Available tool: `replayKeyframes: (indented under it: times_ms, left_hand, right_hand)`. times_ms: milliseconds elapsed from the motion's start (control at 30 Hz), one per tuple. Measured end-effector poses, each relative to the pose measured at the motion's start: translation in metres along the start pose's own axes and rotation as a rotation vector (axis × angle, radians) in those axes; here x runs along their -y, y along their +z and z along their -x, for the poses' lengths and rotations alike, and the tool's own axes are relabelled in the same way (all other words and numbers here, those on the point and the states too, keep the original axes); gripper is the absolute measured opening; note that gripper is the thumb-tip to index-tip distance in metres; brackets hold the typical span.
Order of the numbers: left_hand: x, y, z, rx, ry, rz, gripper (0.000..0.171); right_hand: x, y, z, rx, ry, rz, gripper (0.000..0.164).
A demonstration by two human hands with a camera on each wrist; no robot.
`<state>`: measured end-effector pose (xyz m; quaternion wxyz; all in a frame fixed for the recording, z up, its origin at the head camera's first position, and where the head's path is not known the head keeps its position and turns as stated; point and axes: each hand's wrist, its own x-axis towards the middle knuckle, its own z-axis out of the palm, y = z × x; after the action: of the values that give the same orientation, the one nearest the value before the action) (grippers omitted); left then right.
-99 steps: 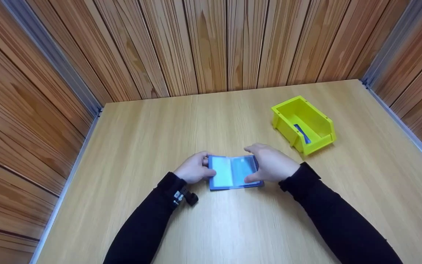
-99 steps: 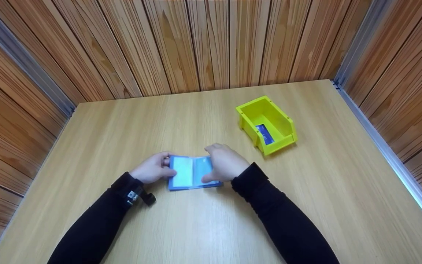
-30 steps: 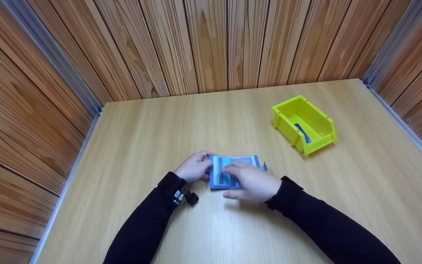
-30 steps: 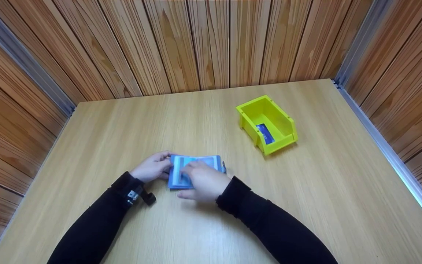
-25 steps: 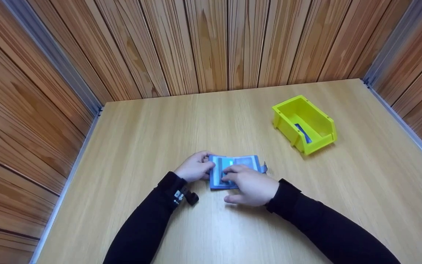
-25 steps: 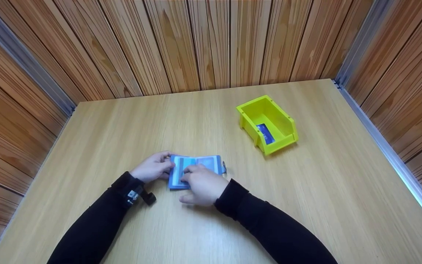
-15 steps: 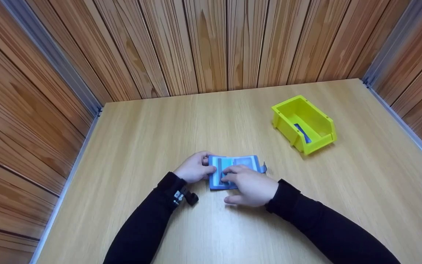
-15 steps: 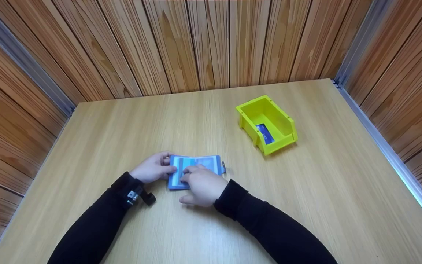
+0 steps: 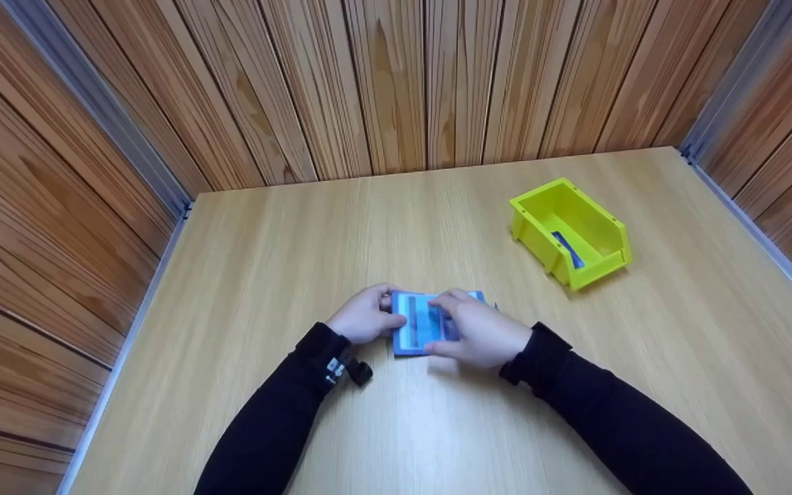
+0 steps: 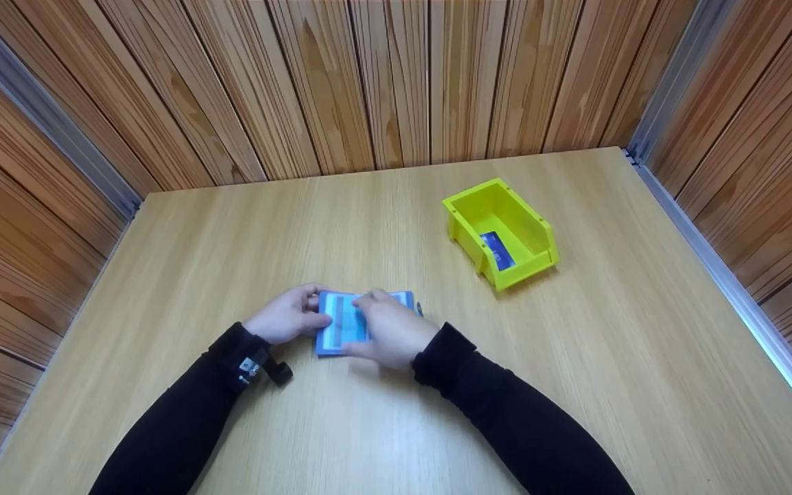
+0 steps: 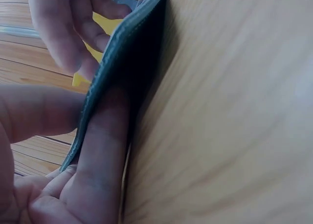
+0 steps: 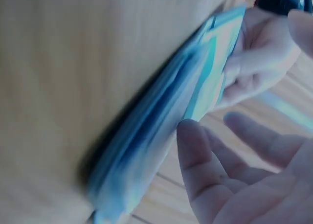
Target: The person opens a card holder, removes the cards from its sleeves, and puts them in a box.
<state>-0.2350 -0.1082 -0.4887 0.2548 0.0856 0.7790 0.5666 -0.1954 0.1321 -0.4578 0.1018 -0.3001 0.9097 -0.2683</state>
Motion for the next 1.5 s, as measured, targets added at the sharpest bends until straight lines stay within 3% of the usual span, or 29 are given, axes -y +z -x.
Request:
replayKeyframes:
  times_ms: [300, 700, 1100, 1500]
  left_hand:
    - [-0.001, 0.000, -0.001, 0.000, -0.004, -0.007, 0.049]
    - [0.000, -0.001, -0.002, 0.005, -0.023, 0.000, 0.048]
    - [0.000, -0.001, -0.002, 0.016, -0.021, 0.041, 0.046]
    - [0.001, 0.000, -0.002, 0.012, -0.027, 0.054, 0.046]
  right_hand:
    - [-0.021, -0.011, -0.008, 0.005, 0.089, -0.240, 0.082]
    - [-0.017, -0.011, -0.009, 0.058, 0.087, -0.260, 0.083]
    - [-0.016, -0.007, -0.010, 0.019, 0.113, -0.322, 0.078]
    - [-0.013, -0.005, -0.013, 0.019, 0.264, -0.457, 0.073]
